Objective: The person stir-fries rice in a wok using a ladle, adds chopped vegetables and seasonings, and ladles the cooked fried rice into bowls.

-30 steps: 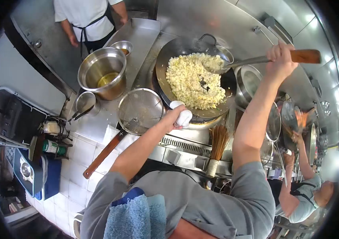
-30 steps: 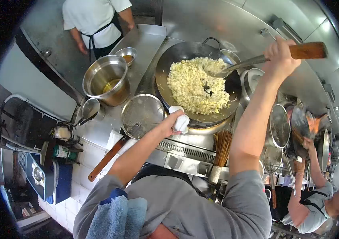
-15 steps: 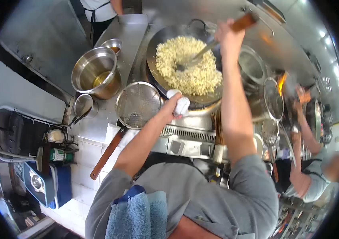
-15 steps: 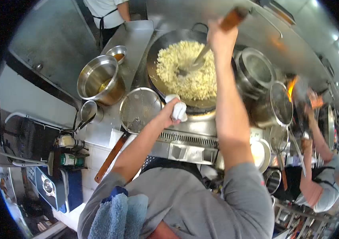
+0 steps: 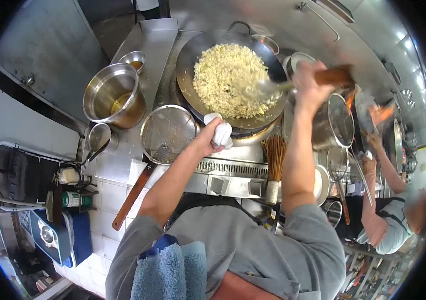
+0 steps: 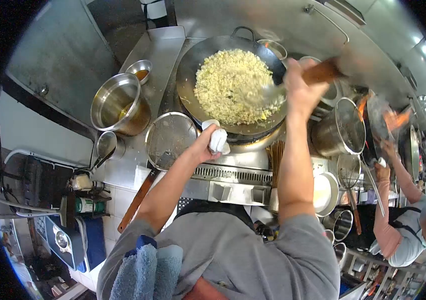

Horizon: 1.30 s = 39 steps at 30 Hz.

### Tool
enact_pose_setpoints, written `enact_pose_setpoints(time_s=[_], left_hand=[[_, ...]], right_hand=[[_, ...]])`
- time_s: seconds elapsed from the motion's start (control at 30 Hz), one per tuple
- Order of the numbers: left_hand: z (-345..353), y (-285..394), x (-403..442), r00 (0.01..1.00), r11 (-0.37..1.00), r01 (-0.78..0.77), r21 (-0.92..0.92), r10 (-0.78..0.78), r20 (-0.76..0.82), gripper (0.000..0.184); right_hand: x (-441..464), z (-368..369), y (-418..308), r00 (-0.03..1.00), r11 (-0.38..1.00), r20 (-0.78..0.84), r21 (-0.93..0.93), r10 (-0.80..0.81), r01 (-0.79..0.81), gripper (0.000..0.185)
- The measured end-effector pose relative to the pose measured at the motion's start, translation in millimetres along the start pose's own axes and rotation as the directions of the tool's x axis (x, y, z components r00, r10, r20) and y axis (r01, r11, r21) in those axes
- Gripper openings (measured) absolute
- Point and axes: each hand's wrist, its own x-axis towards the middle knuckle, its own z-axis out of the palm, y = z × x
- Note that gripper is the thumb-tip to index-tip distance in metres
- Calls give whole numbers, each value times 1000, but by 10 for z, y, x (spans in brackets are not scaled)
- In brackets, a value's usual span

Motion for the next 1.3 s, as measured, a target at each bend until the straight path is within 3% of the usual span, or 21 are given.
enact_pose_setpoints(time_s=[0.07, 0.2, 0.3, 0.33, 0.37, 0.4, 0.47, 0.53, 0.6, 0.63, 0.67, 0.73, 0.8, 0.87, 0.9, 0.93, 1.0, 1.1, 1.17, 1.2, 1.3], left_hand=[[21, -54, -47, 1000, 1000, -9, -13, 9, -22, 31], [25, -16, -61, 1000, 1000, 9, -1, -10, -12, 29], [1, -34, -46, 1000, 999, -7, -40, 7, 1, 28], [13, -54, -27, 1000, 998, -16, -56, 17, 12, 28], [44, -61, -18, 999, 996, -40, -83, 41, 15, 27], [80, -17, 6, 997, 991, -74, -113, 76, 10, 27], [23, -36, 40, 1000, 980, -22, -198, 25, 13, 20], [-19, 13, 285, 960, 959, -117, -260, 176, 219, 14], [94, -145, 364, 964, 952, -265, -154, 258, -63, 9], [76, -375, 313, 943, 906, -294, -304, 326, 59, 14], [273, -487, -190, 950, 896, -306, -320, 310, -41, 19], [464, -751, -1095, 968, 897, -249, -365, 214, -133, 31], [653, -720, -1530, 927, 882, -374, -288, 362, -96, 28], [301, -556, -785, 965, 910, -262, -321, 241, -103, 18], [313, -246, -586, 974, 949, -207, -237, 223, 41, 11], [481, -153, -475, 966, 918, -258, -300, 234, -113, 13], [251, -601, -137, 951, 909, -301, -289, 310, -16, 15], [230, -1299, -959, 949, 930, -313, -194, 300, -95, 25], [325, -1106, -1171, 971, 941, -241, -239, 232, -66, 22], [277, -989, -1062, 988, 941, -154, -301, 137, -77, 21], [317, -349, -247, 937, 911, -345, -224, 349, -26, 23]], right_hand=[[338, 26, 389, 992, 981, 72, 157, 107, -117, 26], [1109, 93, -236, 997, 961, 31, 268, -72, 61, 24], [1011, 167, 105, 975, 993, -218, 104, -34, 58, 20], [980, 198, 846, 969, 983, -238, 155, -63, 102, 18], [976, 280, 725, 966, 946, -161, 288, 201, -149, 24], [1071, 330, 724, 960, 908, -46, 339, 276, -245, 23], [1126, 390, 409, 954, 909, 107, 290, 279, -299, 24], [819, 346, -142, 949, 925, 37, 211, 314, -315, 23], [354, 356, -268, 966, 968, -115, 129, 229, -214, 18], [402, 338, -68, 956, 972, -180, 96, 230, -215, 18], [649, 323, 166, 943, 976, -254, 65, 217, -207, 18], [1087, 53, 225, 945, 955, -174, 158, 277, -251, 19], [1301, -115, -223, 950, 921, -51, 267, 308, -284, 19], [691, -65, -573, 960, 948, -39, 174, 276, -265, 22], [390, 45, -492, 972, 973, -75, 78, 225, -219, 23], [179, 129, -406, 980, 985, -109, -26, 167, -170, 25], [343, 230, -136, 966, 971, -203, -143, 159, -190, 23], [808, 60, -518, 964, 962, -84, 127, 253, -241, 22], [747, -57, -828, 964, 919, -26, 310, 264, -243, 24], [478, -44, -894, 971, 956, -95, 220, 219, -194, 24], [-38, 138, -741, 959, 994, -283, -94, 29, -58, 23]])
